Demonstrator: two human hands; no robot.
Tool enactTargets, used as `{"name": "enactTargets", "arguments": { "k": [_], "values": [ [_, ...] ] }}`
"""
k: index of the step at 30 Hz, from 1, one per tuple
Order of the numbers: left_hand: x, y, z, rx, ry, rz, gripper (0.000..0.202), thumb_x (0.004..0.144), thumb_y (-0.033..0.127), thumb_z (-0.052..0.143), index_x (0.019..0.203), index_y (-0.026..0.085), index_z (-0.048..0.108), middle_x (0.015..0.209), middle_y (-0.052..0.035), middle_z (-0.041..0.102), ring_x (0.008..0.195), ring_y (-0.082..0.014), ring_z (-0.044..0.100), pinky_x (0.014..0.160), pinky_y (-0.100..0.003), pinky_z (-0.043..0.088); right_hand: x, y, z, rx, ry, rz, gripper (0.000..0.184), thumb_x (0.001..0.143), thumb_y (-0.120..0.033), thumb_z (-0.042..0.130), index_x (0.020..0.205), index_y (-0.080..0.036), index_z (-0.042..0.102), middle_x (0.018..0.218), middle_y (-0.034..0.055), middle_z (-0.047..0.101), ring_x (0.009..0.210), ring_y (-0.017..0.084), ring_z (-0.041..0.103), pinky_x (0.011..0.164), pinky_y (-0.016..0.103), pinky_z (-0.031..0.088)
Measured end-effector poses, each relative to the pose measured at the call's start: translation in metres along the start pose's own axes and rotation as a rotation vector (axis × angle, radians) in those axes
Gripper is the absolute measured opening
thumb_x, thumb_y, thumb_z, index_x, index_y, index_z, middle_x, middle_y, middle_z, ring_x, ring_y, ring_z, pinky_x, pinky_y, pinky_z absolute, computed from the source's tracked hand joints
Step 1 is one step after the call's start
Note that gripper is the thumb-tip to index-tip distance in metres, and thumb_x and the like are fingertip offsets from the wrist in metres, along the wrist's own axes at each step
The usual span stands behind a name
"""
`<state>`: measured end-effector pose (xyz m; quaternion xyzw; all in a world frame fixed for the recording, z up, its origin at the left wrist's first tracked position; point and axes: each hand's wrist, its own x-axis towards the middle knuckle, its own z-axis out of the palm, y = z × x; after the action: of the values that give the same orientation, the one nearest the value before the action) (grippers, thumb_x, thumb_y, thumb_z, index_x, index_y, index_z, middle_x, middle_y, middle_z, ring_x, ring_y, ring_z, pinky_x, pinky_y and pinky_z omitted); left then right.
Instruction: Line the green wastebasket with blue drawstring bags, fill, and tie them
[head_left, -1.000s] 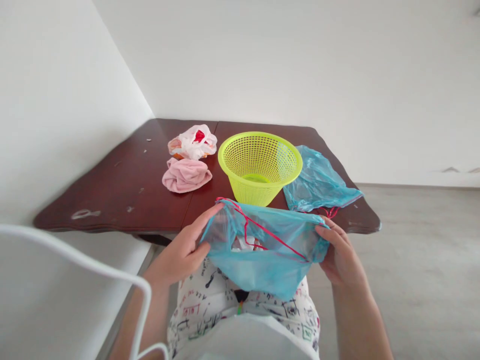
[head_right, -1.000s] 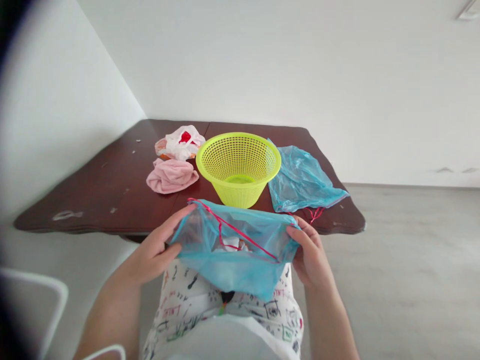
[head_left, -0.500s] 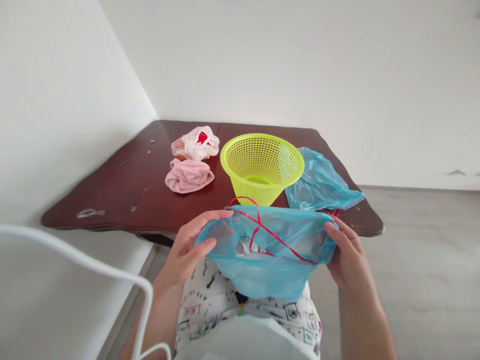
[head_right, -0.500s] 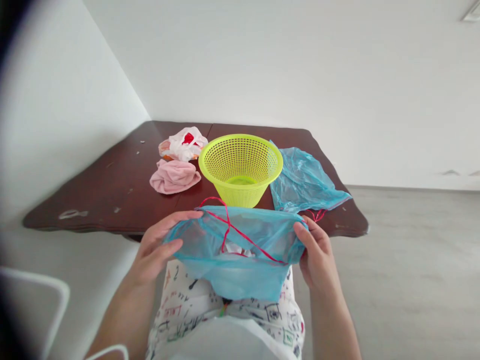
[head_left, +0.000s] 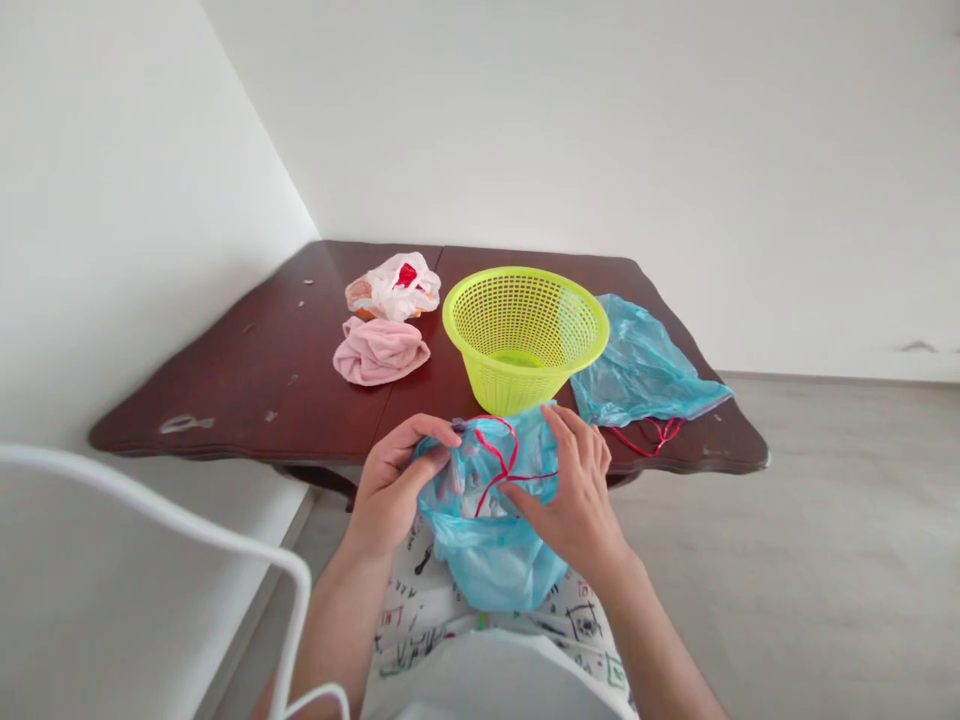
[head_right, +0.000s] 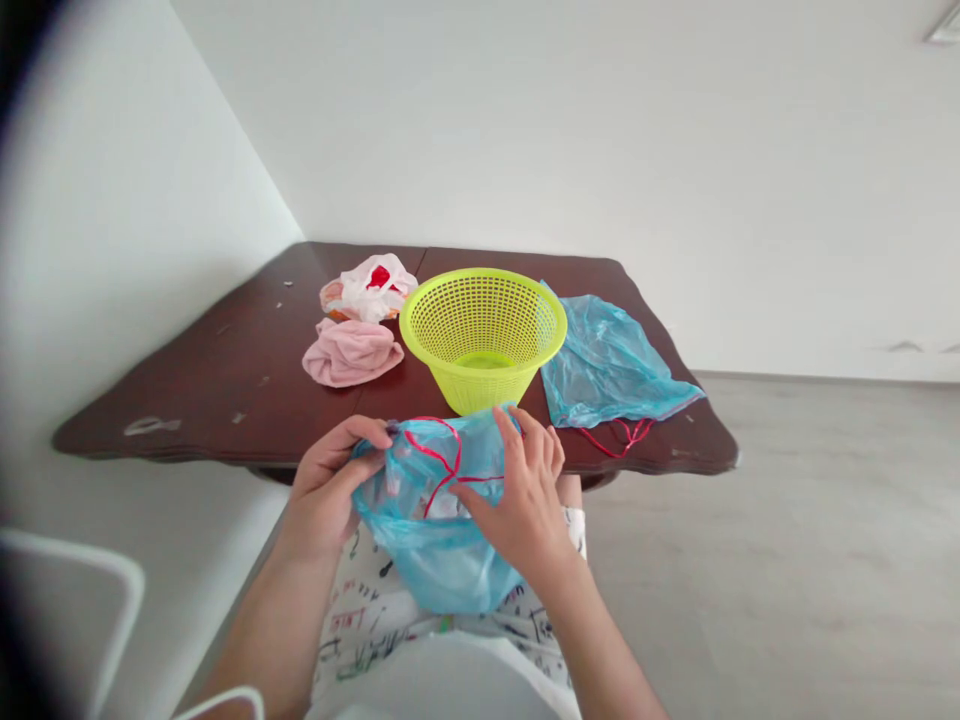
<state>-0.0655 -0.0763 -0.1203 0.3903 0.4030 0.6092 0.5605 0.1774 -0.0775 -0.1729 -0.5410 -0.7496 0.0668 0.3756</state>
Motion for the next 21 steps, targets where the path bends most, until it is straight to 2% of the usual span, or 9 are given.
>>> {"name": "enactTargets", "arguments": {
  "k": [3,5,8,10,11,12,16,19,21],
  "values": [
    [0.001,-0.003,-0.010,-0.034,-0.014,0.006,0.008,0.090,0.023,0.091,0.093,0.020,0.084,0.089,-0.0037,0.081,0.059,-0.0135,0.067,0.053,-0.021,0.050,0.001,-0.010,0.012,-0.014,-0.077,-0.052,0.117,0.088,-0.046,0.102,0.184,-0.030,0.036,0.181,0.0226,0.051,0.170,0.051,0.050,0.143,0.080,0.025],
    [0.003,-0.004,-0.017,-0.042,-0.014,0.033,0.010,0.083,0.020,0.091,0.089,0.020,0.084,0.093,-0.0040,0.080,0.061,-0.0135,0.066,0.051,-0.021,0.047,0.003,-0.014,0.016,0.007,-0.109,-0.071,0.104,0.089,-0.033,0.096,0.179,-0.029,0.043,0.178,0.0213,0.055,0.168,0.048,0.051,0.145,0.077,0.020],
    [0.004,-0.001,-0.025,-0.040,-0.048,0.074,0.011,0.076,0.018,0.087,0.086,0.019,0.083,0.089,-0.0040,0.075,0.066,-0.0148,0.062,0.055,-0.023,0.045,0.008,-0.011,0.015,0.100,-0.134,-0.037,0.060,0.089,-0.014,0.081,0.145,-0.029,0.068,0.144,0.0118,0.075,0.141,0.037,0.068,0.136,0.069,0.032],
    [0.004,0.003,-0.030,-0.015,-0.103,0.102,0.009,0.079,0.024,0.086,0.085,0.019,0.082,0.087,-0.0051,0.072,0.070,-0.0167,0.061,0.059,-0.025,0.046,0.012,-0.005,0.010,0.191,-0.153,0.017,0.021,0.093,-0.015,0.076,0.107,-0.027,0.066,0.109,0.0037,0.074,0.110,0.029,0.070,0.119,0.058,0.044],
    [0.003,0.004,-0.033,0.008,-0.122,0.123,0.012,0.084,0.029,0.087,0.085,0.018,0.081,0.088,-0.0060,0.071,0.072,-0.0178,0.061,0.061,-0.026,0.046,0.015,-0.001,0.005,0.249,-0.175,0.040,0.019,0.097,-0.018,0.075,0.094,-0.026,0.058,0.097,0.0009,0.069,0.098,0.025,0.066,0.109,0.051,0.046],
    [0.002,0.005,-0.036,0.041,-0.131,0.144,0.021,0.089,0.037,0.088,0.086,0.018,0.080,0.089,-0.0067,0.070,0.074,-0.0186,0.061,0.062,-0.027,0.046,0.016,0.003,0.000,0.320,-0.200,0.065,0.029,0.102,-0.022,0.074,0.086,-0.026,0.050,0.089,-0.0008,0.065,0.090,0.022,0.062,0.100,0.046,0.046],
    [0.000,0.006,-0.048,0.276,-0.095,0.246,0.050,0.099,0.068,0.090,0.097,0.020,0.075,0.099,-0.0079,0.069,0.083,-0.0207,0.060,0.071,-0.029,0.047,0.022,0.017,-0.023,0.714,-0.304,0.237,0.055,0.114,-0.042,0.073,0.080,-0.028,0.031,0.076,-0.0047,0.050,0.069,0.015,0.045,0.068,0.033,0.037],
    [0.000,0.003,-0.050,0.399,-0.095,0.297,0.052,0.097,0.068,0.095,0.107,0.021,0.073,0.108,-0.0074,0.070,0.090,-0.0207,0.062,0.078,-0.028,0.048,0.024,0.021,-0.037,0.895,-0.352,0.344,0.057,0.113,-0.051,0.078,0.083,-0.029,0.035,0.074,-0.0078,0.044,0.062,0.013,0.040,0.059,0.030,0.032],
    [0.000,0.002,-0.047,0.388,-0.119,0.289,0.051,0.096,0.063,0.098,0.113,0.022,0.072,0.113,-0.0067,0.071,0.092,-0.0196,0.063,0.079,-0.027,0.049,0.023,0.020,-0.038,0.867,-0.416,0.338,0.046,0.108,-0.050,0.085,0.090,-0.027,0.050,0.080,-0.0065,0.052,0.064,0.012,0.045,0.059,0.028,0.036]
  ]
}}
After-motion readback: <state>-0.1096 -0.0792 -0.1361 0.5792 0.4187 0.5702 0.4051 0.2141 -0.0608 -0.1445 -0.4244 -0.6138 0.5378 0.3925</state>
